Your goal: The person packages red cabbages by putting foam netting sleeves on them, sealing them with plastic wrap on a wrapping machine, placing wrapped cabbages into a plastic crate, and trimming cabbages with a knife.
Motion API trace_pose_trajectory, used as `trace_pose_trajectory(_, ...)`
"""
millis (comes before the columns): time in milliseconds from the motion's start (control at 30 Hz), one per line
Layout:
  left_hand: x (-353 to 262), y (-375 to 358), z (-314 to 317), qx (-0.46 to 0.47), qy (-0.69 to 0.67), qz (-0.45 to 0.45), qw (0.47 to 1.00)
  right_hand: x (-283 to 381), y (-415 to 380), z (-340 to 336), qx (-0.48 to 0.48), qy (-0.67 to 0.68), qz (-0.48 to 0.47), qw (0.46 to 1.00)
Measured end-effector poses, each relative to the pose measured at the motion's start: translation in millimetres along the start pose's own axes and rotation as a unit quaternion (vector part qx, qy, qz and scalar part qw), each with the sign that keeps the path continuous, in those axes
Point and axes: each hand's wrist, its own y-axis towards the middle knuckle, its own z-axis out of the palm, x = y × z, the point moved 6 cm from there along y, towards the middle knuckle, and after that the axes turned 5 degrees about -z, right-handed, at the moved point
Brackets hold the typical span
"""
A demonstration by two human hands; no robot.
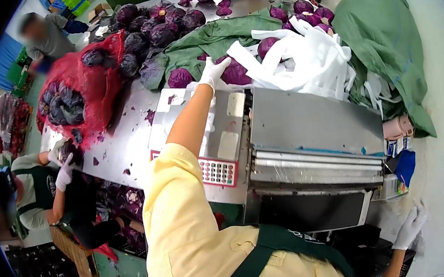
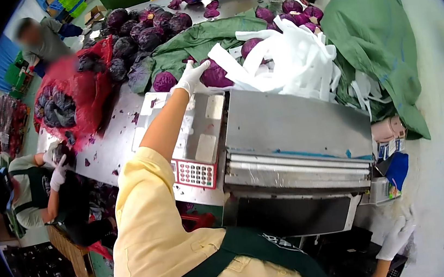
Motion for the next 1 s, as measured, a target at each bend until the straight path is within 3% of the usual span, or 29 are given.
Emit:
trace_pose_trajectory(33, 12, 21, 6, 0.029, -0.086, -0.089, 0.992, 26, 7, 7, 0.009, 0.019, -0.004, 1.000)
trace_pose_trajectory(67, 19, 53, 7, 0.031, 0.014, -0.055, 0.998, 33, 12, 13, 0.013, 0.010, -0.005, 1.000)
trace_pose_trajectory(133, 41, 88, 14, 0.054, 0.019, -0.096, 0.994, 37, 14, 32, 0.081, 0.021, 0.012, 0.996)
trace_pose_trajectory(167, 37, 85, 14, 0.144, -0.012, -0.116, 0.983, 56, 21, 40, 0.061, 0.044, 0.011, 0.997)
trace_pose_trajectory(233, 23, 62, 16, 0.199, -0.211, -0.261, 0.921, 67, 28, 56, 0.088, 0.043, 0.025, 0.995)
trace_pose_trajectory(267, 41, 81, 12, 0.177, -0.254, -0.261, 0.915, 72, 30, 60, 0.111, 0.048, 0.041, 0.992)
trace_pose_trajectory(333, 36, 84, -5, 0.108, -0.249, -0.216, 0.938, 91, 37, 71, 0.099, 0.041, -0.003, 0.994)
trace_pose_trajectory(400, 39, 105, -24, 0.104, -0.281, -0.193, 0.934, 108, 44, 73, 0.113, 0.047, -0.048, 0.991)
trace_pose_trajectory(533, -56, 39, -61, 0.027, -0.356, -0.001, 0.934, 142, 52, 70, 0.113, 0.105, -0.062, 0.986)
trace_pose_trajectory(633, -100, -15, -55, 0.125, -0.445, 0.079, 0.883, 192, 82, 69, 0.149, 0.229, -0.087, 0.958)
trace_pose_trajectory(667, -114, -40, -45, 0.164, -0.475, 0.095, 0.859, 203, 93, 74, 0.163, 0.297, -0.083, 0.937)
trace_pose_trajectory(700, -123, -68, -33, 0.174, -0.468, 0.093, 0.862, 220, 100, 91, 0.202, 0.466, -0.002, 0.862)
trace_pose_trajectory(733, -135, -99, -12, 0.227, -0.483, 0.101, 0.840, 240, 108, 109, 0.227, 0.614, 0.071, 0.752)
trace_pose_trajectory(800, -150, -165, 31, 0.275, -0.502, 0.113, 0.812, 274, 122, 143, 0.324, 0.695, 0.114, 0.631)
trace_pose_trajectory(833, -146, -189, 49, 0.275, -0.477, 0.123, 0.825, 291, 128, 156, 0.371, 0.691, 0.135, 0.606)
trace_pose_trajectory(867, -140, -207, 71, 0.291, -0.470, 0.108, 0.826, 298, 131, 175, 0.393, 0.726, 0.186, 0.533)
trace_pose_trajectory(900, -129, -229, 96, 0.297, -0.465, 0.062, 0.832, 306, 138, 180, 0.408, 0.737, 0.210, 0.497)
trace_pose_trajectory(933, -120, -250, 117, 0.264, -0.397, 0.081, 0.875, 313, 142, 174, 0.361, 0.767, 0.269, 0.456)
trace_pose_trajectory(1000, -96, -282, 163, 0.309, -0.335, 0.023, 0.890, 297, 155, 185, 0.254, 0.843, 0.267, 0.391)
